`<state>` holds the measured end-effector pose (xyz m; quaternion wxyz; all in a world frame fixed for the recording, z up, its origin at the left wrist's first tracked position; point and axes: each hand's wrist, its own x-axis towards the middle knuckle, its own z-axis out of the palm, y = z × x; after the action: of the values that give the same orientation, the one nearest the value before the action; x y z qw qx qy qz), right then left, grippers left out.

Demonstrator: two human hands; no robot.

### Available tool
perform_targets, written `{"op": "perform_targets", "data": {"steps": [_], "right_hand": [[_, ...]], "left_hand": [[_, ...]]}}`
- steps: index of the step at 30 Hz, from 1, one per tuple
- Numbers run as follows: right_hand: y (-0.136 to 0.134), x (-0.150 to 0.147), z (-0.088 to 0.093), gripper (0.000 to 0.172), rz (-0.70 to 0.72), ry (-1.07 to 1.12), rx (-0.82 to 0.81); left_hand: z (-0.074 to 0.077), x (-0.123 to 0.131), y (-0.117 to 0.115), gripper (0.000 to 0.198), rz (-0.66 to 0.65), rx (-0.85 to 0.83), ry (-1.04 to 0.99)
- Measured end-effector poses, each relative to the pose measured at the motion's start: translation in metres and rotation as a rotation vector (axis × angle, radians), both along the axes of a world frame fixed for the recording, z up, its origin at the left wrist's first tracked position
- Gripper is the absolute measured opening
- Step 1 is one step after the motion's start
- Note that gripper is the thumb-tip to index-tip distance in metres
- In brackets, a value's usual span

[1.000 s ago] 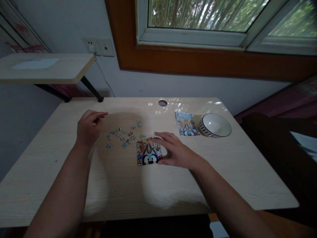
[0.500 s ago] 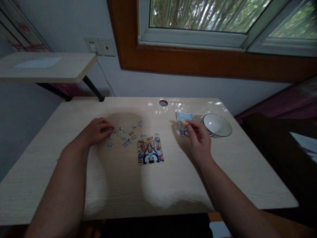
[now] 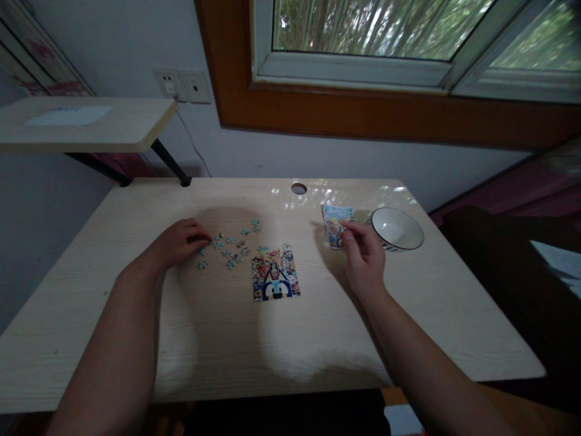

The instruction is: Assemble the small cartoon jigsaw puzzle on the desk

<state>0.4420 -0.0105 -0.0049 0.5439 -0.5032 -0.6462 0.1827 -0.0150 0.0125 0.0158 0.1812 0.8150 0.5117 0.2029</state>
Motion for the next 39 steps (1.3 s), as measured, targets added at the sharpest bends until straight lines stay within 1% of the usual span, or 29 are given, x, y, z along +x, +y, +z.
{"op": "perform_targets", "data": {"steps": [3,6,9,13,16,21,28,39], "right_hand": [[-0.001,-0.003,0.006,0.02,-0.057,0.031,0.025],[-0.004,-0.005,0.012,0.018,-0.002,-0.059,0.044],[-0.006,-0.007,0.014,0.018,0.129,-0.193,0.068],[-0.006,-0.013,0.013,0.02,0.381,-0.328,0.076],[-0.005,-0.016,0.012,0.02,0.485,-0.385,0.081],[-0.004,-0.016,0.013,0.019,0.506,-0.38,0.075],[-0.004,-0.016,0.012,0.02,0.531,-0.365,0.06],[-0.004,-0.015,0.011,0.021,0.531,-0.385,0.053]], "left_hand": [[0.0,0.001,-0.001,0.026,0.009,-0.015,-0.002],[0.001,0.0,-0.001,0.028,0.015,-0.04,0.002],[0.003,0.0,0.0,0.032,0.014,-0.095,0.024],[0.005,0.0,-0.001,0.034,0.029,-0.126,0.052],[0.004,0.0,-0.001,0.035,0.041,-0.122,0.05],[0.003,0.0,0.0,0.035,0.027,-0.129,0.042],[0.002,0.001,-0.001,0.033,0.044,-0.139,0.027],[0.001,0.003,0.0,0.033,0.049,-0.136,0.016]]}}
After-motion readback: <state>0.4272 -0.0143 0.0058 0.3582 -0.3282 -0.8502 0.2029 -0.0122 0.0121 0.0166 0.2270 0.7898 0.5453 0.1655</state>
